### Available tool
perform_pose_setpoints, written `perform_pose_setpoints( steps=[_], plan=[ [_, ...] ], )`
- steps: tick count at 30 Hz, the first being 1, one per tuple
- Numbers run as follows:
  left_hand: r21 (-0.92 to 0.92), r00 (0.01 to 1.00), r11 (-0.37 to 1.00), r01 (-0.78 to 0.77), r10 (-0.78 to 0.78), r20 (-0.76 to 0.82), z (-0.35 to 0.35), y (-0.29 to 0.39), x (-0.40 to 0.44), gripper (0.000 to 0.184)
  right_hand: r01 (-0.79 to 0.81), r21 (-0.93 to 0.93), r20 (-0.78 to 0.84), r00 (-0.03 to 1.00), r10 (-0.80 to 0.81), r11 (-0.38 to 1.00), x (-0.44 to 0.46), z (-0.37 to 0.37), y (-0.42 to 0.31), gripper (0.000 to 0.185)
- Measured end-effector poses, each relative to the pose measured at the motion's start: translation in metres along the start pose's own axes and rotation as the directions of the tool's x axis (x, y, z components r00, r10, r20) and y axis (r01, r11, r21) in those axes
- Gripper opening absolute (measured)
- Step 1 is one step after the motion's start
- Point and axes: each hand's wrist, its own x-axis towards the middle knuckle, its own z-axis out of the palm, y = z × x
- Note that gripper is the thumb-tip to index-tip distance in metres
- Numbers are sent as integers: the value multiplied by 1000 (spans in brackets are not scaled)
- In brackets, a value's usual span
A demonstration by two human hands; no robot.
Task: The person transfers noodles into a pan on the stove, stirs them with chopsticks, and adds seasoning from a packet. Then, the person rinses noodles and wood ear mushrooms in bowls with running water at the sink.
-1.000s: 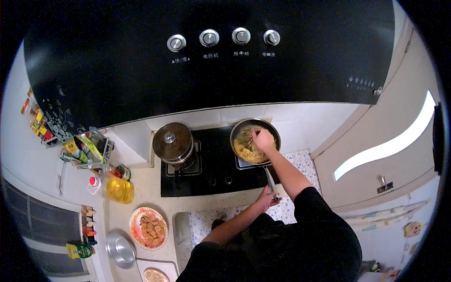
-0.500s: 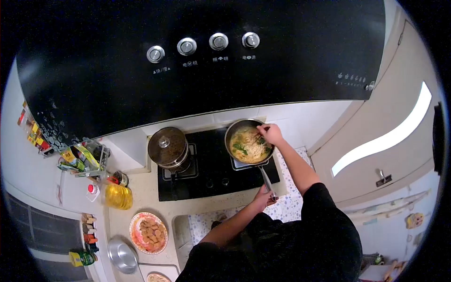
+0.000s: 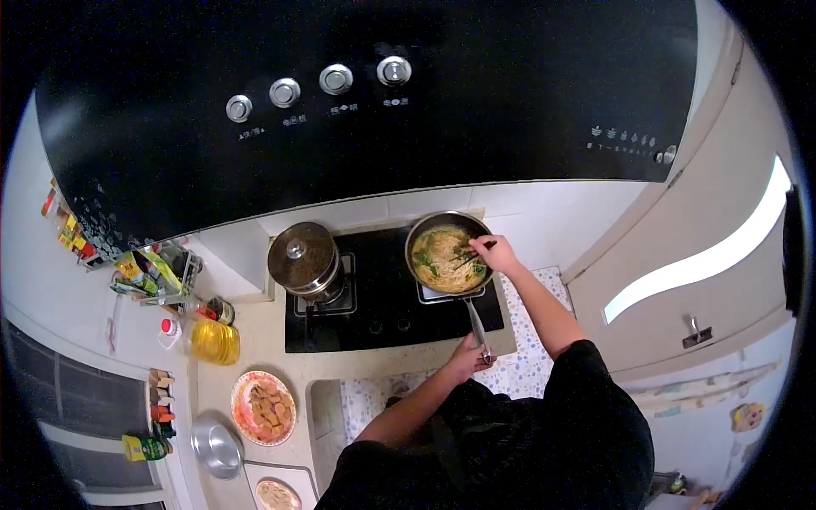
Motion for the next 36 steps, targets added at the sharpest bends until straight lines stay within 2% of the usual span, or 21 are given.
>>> perform_pose_setpoints(
  steps=[1, 5, 8, 9, 10, 12, 15, 19, 23, 26, 27, 30, 31, 34, 35, 36],
  plan=[
    [10, 1000, 1000, 2, -2, -6, 1, 1, -1, 60, 92, -73, -16, 996, -93, 993, -6, -1, 1, 33],
    [12, 999, 1000, 5, -4, -41, 1, -3, 2, 59, -21, -285, -210, 977, -41, 958, -3, -17, -7, 32],
    [30, 999, 1000, 6, -4, -44, 4, 1, -1, 69, 10, -281, -178, 982, -62, 960, -5, -16, -8, 30],
    [24, 1000, 1000, -5, 5, -31, 4, -1, -1, 69, 312, -355, -86, 928, -363, 881, -12, -4, -6, 30],
    [19, 1000, 1000, -15, 16, -16, 2, -2, -2, 70, 343, -356, -67, 919, -389, 869, -15, 0, -4, 31],
    [10, 999, 999, -35, 35, -7, 1, -1, -1, 70, 104, -100, -120, 986, -116, 990, -20, -4, -16, 33],
    [-5, 999, 999, -37, 37, -23, -1, -6, 0, 69, -30, -189, -145, 989, 2, 981, -19, -15, -35, 35],
    [-9, 999, 999, -52, 52, -5, -5, -11, 7, 65, 189, -301, 2, 980, -198, 935, -19, 4, -17, 35],
    [-16, 997, 997, -77, 77, -9, -6, -14, 13, 63, 255, -191, -52, 962, -269, 948, -4, 12, -7, 29],
    [-19, 996, 997, -70, 69, -56, -1, -11, 6, 65, 202, -84, -127, 969, -212, 976, 3, 4, -10, 25],
    [-26, 996, 996, -82, 81, -36, -2, -10, 5, 66, 243, -115, -164, 952, -260, 963, 1, -2, -13, 23],
    [-46, 995, 994, -104, 104, -5, -3, -12, 5, 67, 387, -265, -94, 901, -424, 883, -10, -5, -5, 23],
    [-48, 995, 994, -102, 102, -11, -3, -12, 5, 68, 394, -304, -2, 910, -414, 867, -12, -2, -1, 23],
    [-30, 995, 995, -94, 92, -47, 2, -10, 1, 69, 296, -220, -57, 947, -315, 929, -17, -3, -3, 28],
    [-20, 994, 996, -89, 88, -63, 5, -9, -1, 69, 182, -157, -70, 978, -194, 971, -17, -7, -6, 31],
    [-26, 995, 996, -87, 85, -58, 6, -9, -3, 69, 149, -170, -103, 980, -168, 974, -22, -15, -15, 31]
  ],
)
